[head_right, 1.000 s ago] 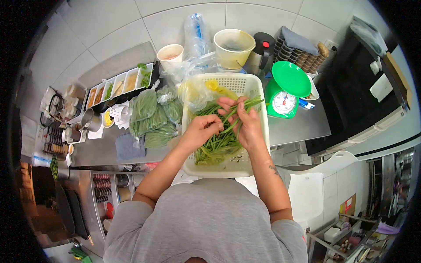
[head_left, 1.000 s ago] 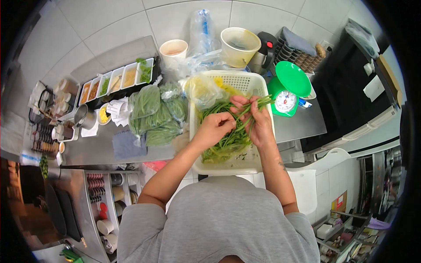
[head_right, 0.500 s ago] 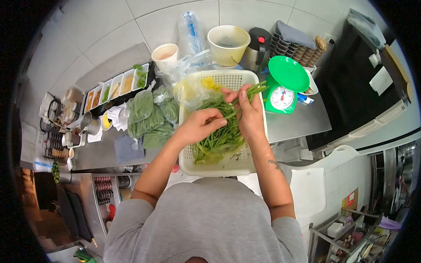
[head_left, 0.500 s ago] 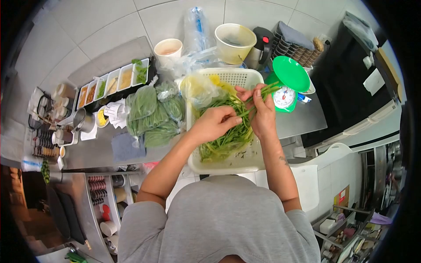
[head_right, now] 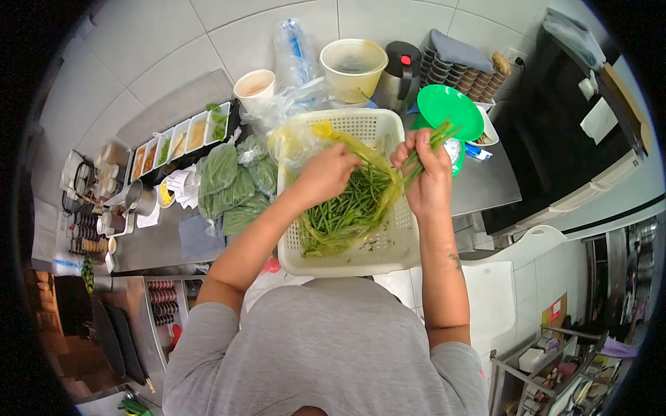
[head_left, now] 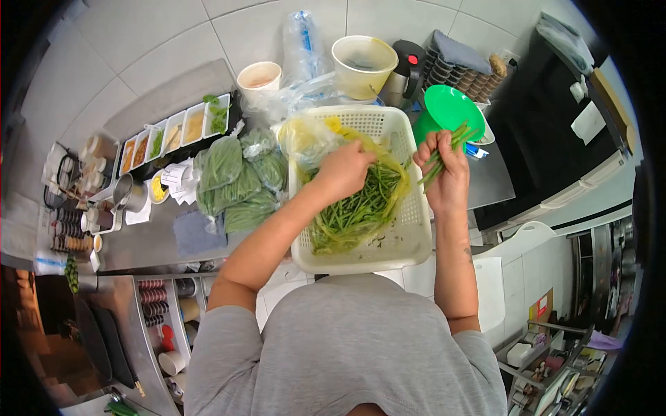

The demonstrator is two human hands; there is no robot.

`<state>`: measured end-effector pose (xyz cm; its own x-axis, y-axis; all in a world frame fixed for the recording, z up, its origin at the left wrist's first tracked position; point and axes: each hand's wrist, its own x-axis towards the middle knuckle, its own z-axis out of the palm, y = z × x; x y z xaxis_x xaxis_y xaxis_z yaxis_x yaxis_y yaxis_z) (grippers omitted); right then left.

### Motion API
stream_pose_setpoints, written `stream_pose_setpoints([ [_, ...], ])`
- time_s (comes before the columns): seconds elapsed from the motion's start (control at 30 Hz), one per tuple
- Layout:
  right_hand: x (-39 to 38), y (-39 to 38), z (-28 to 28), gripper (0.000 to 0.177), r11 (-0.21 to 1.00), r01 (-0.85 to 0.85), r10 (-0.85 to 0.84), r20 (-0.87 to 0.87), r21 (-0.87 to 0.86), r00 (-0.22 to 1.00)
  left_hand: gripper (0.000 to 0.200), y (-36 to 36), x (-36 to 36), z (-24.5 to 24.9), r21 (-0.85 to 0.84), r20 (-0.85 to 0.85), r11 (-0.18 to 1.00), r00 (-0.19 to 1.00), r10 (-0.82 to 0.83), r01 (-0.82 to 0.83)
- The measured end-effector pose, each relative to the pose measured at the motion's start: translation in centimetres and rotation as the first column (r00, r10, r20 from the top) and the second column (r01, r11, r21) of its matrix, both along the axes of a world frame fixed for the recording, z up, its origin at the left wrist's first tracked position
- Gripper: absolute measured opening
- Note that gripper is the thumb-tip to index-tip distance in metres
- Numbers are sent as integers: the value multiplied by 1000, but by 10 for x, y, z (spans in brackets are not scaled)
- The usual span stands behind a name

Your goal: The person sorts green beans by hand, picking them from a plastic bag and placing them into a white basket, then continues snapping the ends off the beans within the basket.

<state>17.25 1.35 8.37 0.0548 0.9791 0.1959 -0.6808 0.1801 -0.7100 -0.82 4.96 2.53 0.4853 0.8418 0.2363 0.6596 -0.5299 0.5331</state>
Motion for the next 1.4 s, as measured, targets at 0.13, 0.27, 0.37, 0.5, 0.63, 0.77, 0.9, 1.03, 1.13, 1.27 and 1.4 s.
stream_pose_setpoints([
  [0.13,2,-6,-17,13,995,-32,37,50,-98,998,43,9,18,-13,-60,-341,949,887,-311,309],
  [0.27,-2,-8,-33,17,960,-103,146,151,-259,978,49,9,39,-30,-164,-548,911,733,-403,379],
  [0.37,-2,-3,-53,20,892,-41,277,474,-450,836,37,11,32,-45,-172,-382,915,831,-404,366],
  [0.5,8,-2,-75,27,885,66,240,573,-461,784,28,9,0,-22,-121,-187,946,929,-320,302],
  [0.63,2,-5,-72,29,972,58,86,574,-229,814,22,7,-34,13,102,252,966,933,-255,237],
  [0.77,-26,-13,-47,27,994,-12,69,541,-108,838,12,-10,-30,34,-387,592,901,802,81,195],
  [0.9,-37,-10,-46,23,967,-151,247,633,-203,734,18,-22,-23,26,-546,641,805,734,225,230],
  [1.03,-38,-9,-58,20,902,-274,423,563,-333,710,27,-19,-28,9,-429,597,885,792,129,179],
  [1.13,-37,-11,-52,20,887,-222,440,597,-404,671,31,-26,-39,13,-526,607,823,773,184,216],
  [1.27,-39,-6,-65,19,894,-202,416,578,-399,702,34,-21,-49,4,-537,555,816,818,152,213],
  [1.4,-37,-4,-64,20,910,-198,399,645,-363,651,32,-19,-56,-6,-237,311,968,950,0,77],
])
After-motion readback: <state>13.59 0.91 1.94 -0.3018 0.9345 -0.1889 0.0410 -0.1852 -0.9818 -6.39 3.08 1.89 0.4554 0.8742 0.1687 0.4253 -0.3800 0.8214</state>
